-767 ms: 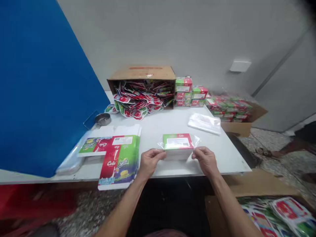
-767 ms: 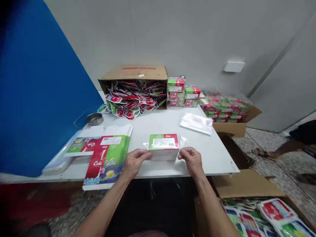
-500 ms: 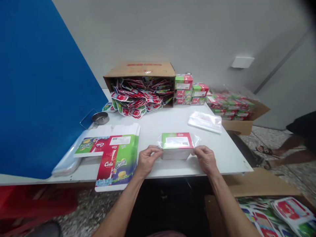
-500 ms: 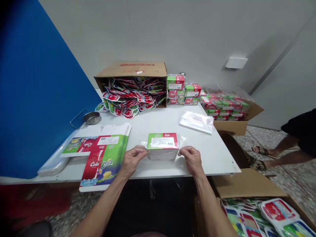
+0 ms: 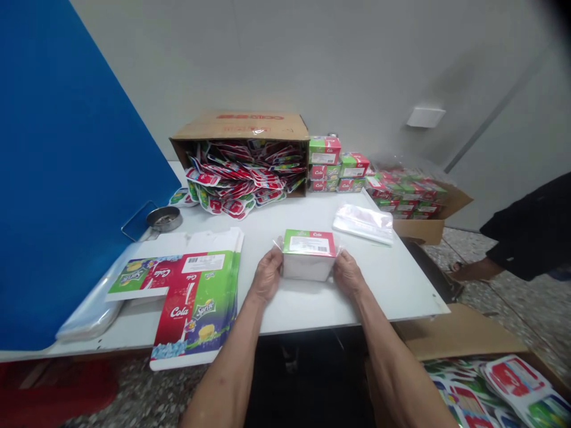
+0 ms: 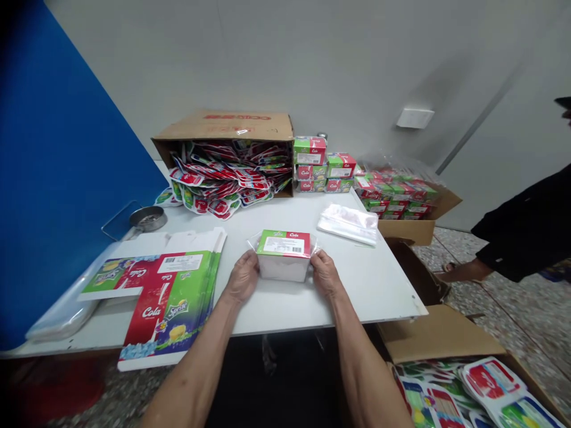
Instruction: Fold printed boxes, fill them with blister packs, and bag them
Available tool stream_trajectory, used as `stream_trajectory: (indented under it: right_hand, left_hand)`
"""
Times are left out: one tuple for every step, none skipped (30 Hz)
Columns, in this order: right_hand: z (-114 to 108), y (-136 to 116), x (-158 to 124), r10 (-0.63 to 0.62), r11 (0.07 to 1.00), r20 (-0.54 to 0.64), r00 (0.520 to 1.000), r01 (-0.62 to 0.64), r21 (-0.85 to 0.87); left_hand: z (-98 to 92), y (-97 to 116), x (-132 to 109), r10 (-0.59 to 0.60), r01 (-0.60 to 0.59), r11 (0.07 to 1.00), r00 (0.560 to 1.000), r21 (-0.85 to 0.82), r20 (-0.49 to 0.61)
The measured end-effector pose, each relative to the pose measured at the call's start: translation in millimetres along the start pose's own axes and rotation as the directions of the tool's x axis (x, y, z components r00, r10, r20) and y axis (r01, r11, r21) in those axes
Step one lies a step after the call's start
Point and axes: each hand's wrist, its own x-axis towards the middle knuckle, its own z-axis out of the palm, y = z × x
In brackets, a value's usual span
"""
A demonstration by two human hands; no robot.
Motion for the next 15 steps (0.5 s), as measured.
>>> stream_trajectory:
  right_hand:
    - [2.5, 1.8, 1.8, -0.009, 1.000, -0.018, 1.000, 0.009, 0.007]
    - [5.1, 3.6, 2.7, -0.022, 1.000, -0.036, 0.999, 0.023, 0.020]
    - [7.9, 5.2, 3.0, -0.038, 0.999, -0.050, 0.998, 0.040, 0.037]
    - [11.0, 6.7, 2.8, -0.051, 0.997, -0.057, 0.997, 0.054, 0.052]
    - [14.3, 7.9, 2.5, -0.063, 0.996, -0.063, 0.996, 0.067, 0.067]
    - [17.6, 9.0, 2.3, -0.074, 0.994, -0.072, 0.995, 0.080, 0.077]
    - [20.7, 10.1, 2.4, -0.084, 0.992, -0.087, 0.993, 0.091, 0.083]
    - [23.6, 11.3, 3.0, -0.090, 0.992, -0.104, 0.990, 0.099, 0.083]
    - [26.0, 12.7, 4.1, -0.092, 0.992, -0.125, 0.988, 0.102, 0.078]
    - [27.9, 14.4, 5.6, -0.089, 0.992, -0.149, 0.985, 0.101, 0.071]
    - [29.1, 16.3, 7.3, -0.086, 0.993, -0.172, 0.981, 0.098, 0.063]
    - [29.7, 18.2, 9.1, -0.084, 0.994, -0.192, 0.978, 0.096, 0.055]
    - [29.7, 20.1, 10.4, -0.087, 0.994, -0.210, 0.974, 0.098, 0.046]
    - [29.0, 21.6, 11.1, -0.095, 0.994, -0.223, 0.970, 0.105, 0.034]
    - [27.7, 22.6, 10.7, -0.104, 0.994, -0.227, 0.968, 0.111, 0.019]
  left_hand:
    - [2.8, 0.3, 2.2, -0.003, 0.002, 1.000, 1.000, -0.013, -0.004]
    - [5.7, 0.5, 3.4, -0.004, 0.004, 1.000, 1.000, -0.020, -0.002]
    - [8.7, 0.4, 3.7, -0.002, 0.003, 1.000, 1.000, -0.023, 0.008]
    - [11.7, 0.0, 3.6, 0.003, -0.002, 1.000, 1.000, -0.027, 0.020]
    - [14.4, -0.8, 3.2, 0.014, -0.013, 0.999, 0.999, -0.033, 0.032]
    - [16.8, -2.0, 3.0, 0.030, -0.028, 0.999, 0.999, -0.038, 0.042]
    - [18.8, -3.8, 3.0, 0.046, -0.045, 0.998, 0.998, -0.041, 0.043]
    - [20.3, -5.9, 3.5, 0.062, -0.060, 0.997, 0.998, -0.040, 0.032]
    - [21.6, -8.3, 4.4, 0.070, -0.070, 0.997, 0.997, -0.034, 0.011]
    - [22.5, -10.6, 5.7, 0.072, -0.072, 0.997, 0.997, -0.025, -0.015]
    - [23.3, -12.6, 7.1, 0.070, -0.071, 0.997, 0.996, -0.015, -0.046]
    - [24.0, -13.9, 8.5, 0.071, -0.072, 0.997, 0.994, -0.007, -0.081]
    - [24.9, -14.2, 9.4, 0.075, -0.076, 0.997, 0.991, -0.005, -0.113]
    - [25.9, -13.4, 9.8, 0.076, -0.079, 0.997, 0.986, -0.012, -0.150]
    - [27.0, -11.7, 9.3, 0.064, -0.071, 0.997, 0.980, -0.030, -0.186]
